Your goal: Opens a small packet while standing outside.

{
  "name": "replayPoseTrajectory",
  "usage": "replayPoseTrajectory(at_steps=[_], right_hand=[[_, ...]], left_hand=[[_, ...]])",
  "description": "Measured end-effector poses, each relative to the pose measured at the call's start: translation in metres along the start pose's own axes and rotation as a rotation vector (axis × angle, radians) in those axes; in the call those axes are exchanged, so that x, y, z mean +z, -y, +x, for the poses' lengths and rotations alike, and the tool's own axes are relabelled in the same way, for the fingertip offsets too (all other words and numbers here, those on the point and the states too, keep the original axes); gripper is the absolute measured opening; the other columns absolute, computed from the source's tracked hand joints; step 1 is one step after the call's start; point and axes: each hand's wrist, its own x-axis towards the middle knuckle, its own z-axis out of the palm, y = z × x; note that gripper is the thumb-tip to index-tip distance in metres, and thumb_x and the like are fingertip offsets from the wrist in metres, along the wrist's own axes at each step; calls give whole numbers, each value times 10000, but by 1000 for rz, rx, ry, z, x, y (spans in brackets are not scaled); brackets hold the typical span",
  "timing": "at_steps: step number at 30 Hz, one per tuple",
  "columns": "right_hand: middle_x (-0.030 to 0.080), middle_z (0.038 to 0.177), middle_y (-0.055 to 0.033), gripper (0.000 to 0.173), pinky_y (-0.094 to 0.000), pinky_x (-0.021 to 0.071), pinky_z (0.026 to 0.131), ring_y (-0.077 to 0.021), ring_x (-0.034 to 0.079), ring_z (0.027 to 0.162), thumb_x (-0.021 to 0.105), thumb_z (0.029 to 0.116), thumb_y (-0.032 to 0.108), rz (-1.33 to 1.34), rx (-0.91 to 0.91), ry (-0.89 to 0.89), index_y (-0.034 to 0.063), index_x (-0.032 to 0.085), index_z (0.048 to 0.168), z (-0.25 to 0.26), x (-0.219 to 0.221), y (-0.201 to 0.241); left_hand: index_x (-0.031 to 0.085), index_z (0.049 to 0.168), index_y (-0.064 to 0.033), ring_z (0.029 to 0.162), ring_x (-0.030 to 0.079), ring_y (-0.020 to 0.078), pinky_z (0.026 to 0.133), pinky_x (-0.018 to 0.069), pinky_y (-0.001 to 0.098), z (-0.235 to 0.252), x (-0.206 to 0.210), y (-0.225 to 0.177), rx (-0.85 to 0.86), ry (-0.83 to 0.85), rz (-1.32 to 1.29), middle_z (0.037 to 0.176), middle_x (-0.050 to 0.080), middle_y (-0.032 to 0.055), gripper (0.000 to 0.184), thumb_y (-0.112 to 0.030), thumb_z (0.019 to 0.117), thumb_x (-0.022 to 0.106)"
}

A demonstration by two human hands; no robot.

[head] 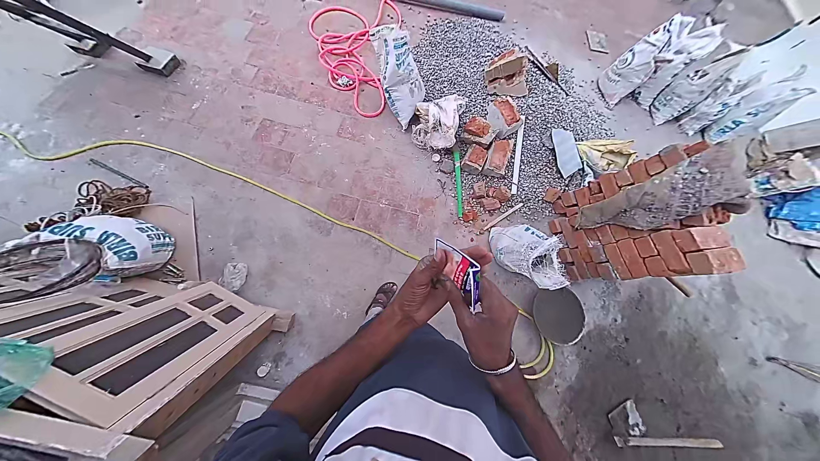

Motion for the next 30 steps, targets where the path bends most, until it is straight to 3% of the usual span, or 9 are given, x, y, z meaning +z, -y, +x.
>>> replayPoseTrajectory(at_steps=[11,14,19,30], right_hand=[[668,735,-100,245,-139,514,635,-44,637,664,704,926,190,4,-4,-1,-29,688,818,-3,1,-1],[684,760,-118,255,-143,533,680,-58,664,706,701,939,195,17,-17,-3,-38,698,836,-4,1,-1],[703,815,-132,280,-150,552,725,-64,686,760,684,967,215,33,-30,25,-55,706,897,-7,-2,-1],[721,855,-150,275,-179,561,772,-101,707,812,673,968,209,-2,-46,35,-60,715,936,-7,0,1]], left_hand=[[694,1175,21,1182,684,311,1061,529,425,-1,0,6,-16,-33,25,1209,712,222,397,-290,934,751],[705,1185,10,1200,676,312,1066,524,424,-1,-1,7,-18,8,30,1228,706,225,403,-311,943,739],[706,1090,9,1145,699,303,1040,538,427,-3,-5,6,20,-46,33,1161,725,216,347,-288,922,765],[709,1176,22,1207,668,314,1087,504,438,-8,-3,6,-16,27,14,1224,704,226,397,-287,931,756]])
